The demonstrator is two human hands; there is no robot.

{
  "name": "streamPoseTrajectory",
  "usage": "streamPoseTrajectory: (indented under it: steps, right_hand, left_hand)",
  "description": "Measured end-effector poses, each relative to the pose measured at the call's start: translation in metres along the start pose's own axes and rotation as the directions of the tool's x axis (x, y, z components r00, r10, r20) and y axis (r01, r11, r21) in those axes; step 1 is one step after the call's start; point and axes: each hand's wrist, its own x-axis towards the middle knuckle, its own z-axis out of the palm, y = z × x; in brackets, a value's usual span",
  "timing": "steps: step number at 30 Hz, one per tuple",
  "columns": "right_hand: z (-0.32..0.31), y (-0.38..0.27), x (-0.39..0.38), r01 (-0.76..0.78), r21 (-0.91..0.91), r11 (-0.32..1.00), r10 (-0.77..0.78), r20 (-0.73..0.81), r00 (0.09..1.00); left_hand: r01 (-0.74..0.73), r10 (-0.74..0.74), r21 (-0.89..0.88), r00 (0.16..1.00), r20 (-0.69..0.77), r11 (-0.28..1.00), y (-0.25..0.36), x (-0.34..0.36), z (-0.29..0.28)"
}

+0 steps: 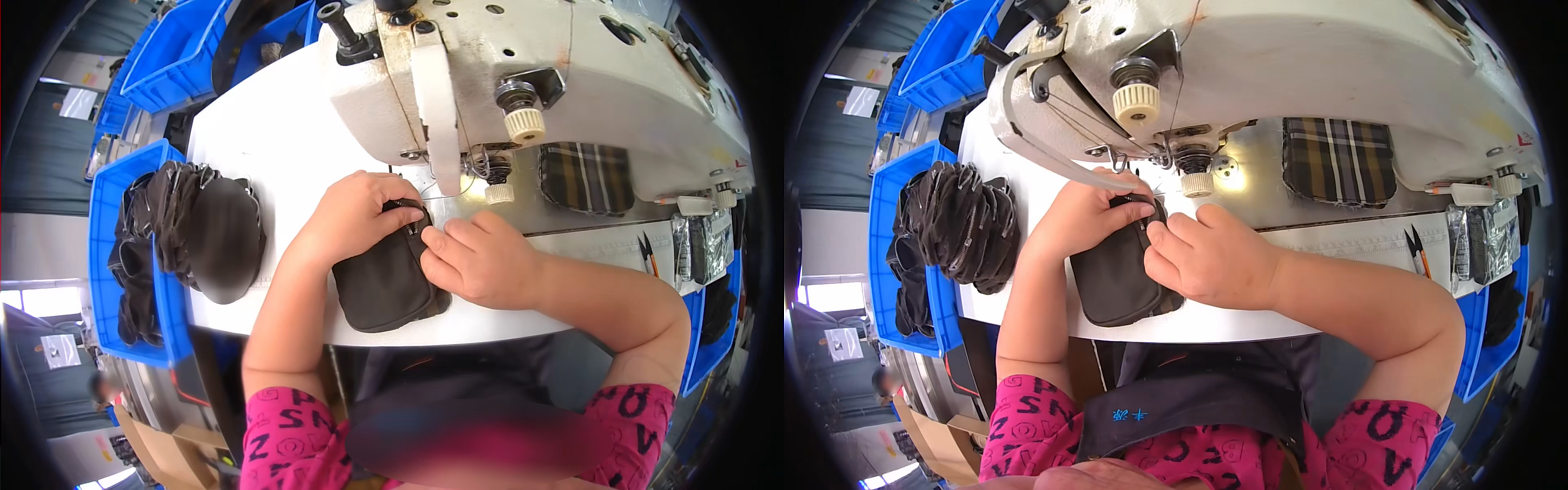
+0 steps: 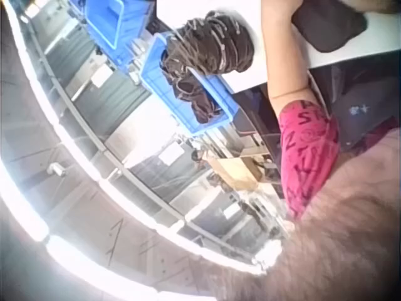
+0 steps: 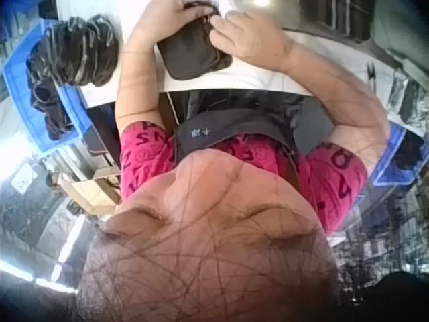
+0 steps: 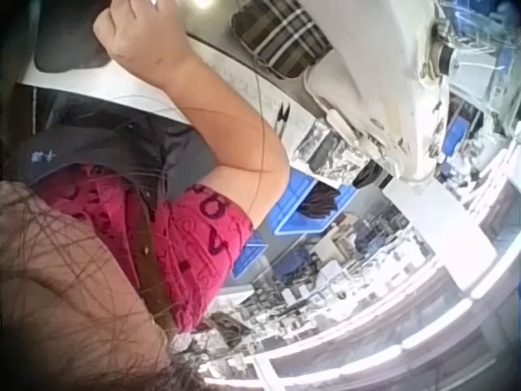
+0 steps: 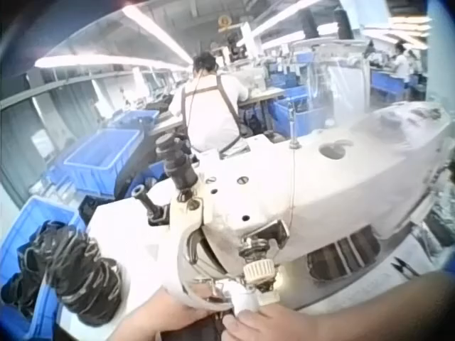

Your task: Sewing a small leather pouch component using an industrial sewing machine.

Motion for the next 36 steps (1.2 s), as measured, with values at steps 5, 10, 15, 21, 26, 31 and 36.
streamPoseTrajectory:
  steps: [5,10,15,21,26,31,36]
  right_hand:
    - [0.005,0.01,0.006,-0.026,-0.015,1.0,0.025,-0.025,0.999]
    - [0.011,0.015,0.007,-0.163,0.105,0.981,0.16,0.031,0.987]
    - [0.009,0.018,0.006,-0.226,0.231,0.946,0.203,0.12,0.972]
    - [0.007,0.015,0.004,-0.067,0.251,0.966,0.084,-0.054,0.995]
    - [-0.005,-0.003,-0.01,0.076,0.103,0.992,-0.081,0.049,0.996]
    - [-0.008,-0.008,-0.008,0.103,0.015,0.995,-0.104,0.179,0.978]
    - [-0.005,-0.008,-0.008,0.062,0.04,0.997,-0.065,0.089,0.994]
  left_hand:
    - [-0.167,0.171,0.087,0.984,-0.042,0.982,-0.007,0.004,-0.004]
    - [-0.171,0.172,0.032,0.984,-0.049,0.985,-0.003,0.005,-0.003]
    - [-0.134,0.134,0.008,0.99,-0.034,0.991,-0.008,0.004,-0.002]
    - [-0.145,0.145,0.044,0.989,-0.011,0.989,-0.011,0.003,-0.001]
    - [-0.113,0.122,0.149,0.991,-0.051,0.982,-0.003,-0.003,0.006]
    - [-0.138,0.152,0.131,0.983,-0.105,0.982,-0.007,-0.005,0.004]
    - [-0.13,0.156,0.187,0.979,-0.132,0.974,-0.006,-0.002,0.008]
